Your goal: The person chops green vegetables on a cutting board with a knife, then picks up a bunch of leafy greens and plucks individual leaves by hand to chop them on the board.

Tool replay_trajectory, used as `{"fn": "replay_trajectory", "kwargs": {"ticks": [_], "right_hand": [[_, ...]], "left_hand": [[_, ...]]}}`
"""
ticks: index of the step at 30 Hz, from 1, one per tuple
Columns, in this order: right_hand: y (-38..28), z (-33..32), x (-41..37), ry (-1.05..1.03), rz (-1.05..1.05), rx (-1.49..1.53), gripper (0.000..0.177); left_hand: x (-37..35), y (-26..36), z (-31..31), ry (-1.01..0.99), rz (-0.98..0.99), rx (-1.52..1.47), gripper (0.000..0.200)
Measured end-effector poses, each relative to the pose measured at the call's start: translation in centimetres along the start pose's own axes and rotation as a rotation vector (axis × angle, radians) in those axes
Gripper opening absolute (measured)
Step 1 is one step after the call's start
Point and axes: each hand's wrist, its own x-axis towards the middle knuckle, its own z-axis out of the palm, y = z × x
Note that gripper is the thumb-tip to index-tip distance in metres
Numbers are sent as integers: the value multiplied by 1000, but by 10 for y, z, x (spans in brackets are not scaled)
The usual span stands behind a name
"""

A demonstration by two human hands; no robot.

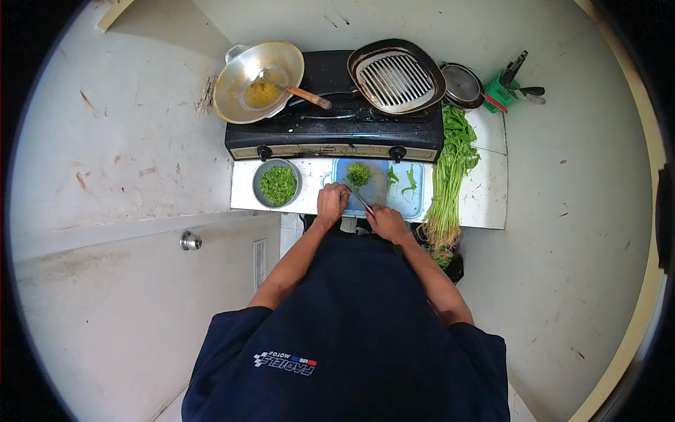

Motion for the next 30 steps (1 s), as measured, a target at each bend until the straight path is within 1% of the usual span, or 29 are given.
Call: {"fn": "replay_trajectory", "kwargs": {"ticks": [2,5,8,11,16,20,23,26,30], "right_hand": [[1,2,-1,11,-10,1,40],[-1,-1,-2,-42,-5,-13,39],[-3,3,3,-71,31,-15,40],[-3,8,13,-13,-15,-34,40],[-8,8,18,11,-44,-20,41],[-6,4,13,-55,-37,-41,42],[-6,1,11,-102,-11,-48,44],[-8,0,11,-77,15,-43,42],[-12,-4,7,-45,11,2,42]], "left_hand": [[-3,1,-1,21,26,9,5],[-8,4,-2,45,51,26,5],[-12,-3,1,101,133,-9,9],[-12,2,-4,69,106,23,6],[-8,-3,1,54,-35,-98,8],[-6,-4,6,76,-131,-166,7],[-5,-2,4,70,-130,-175,5],[-6,-3,4,87,-89,-153,4],[-4,1,2,55,-139,-135,5]]}}
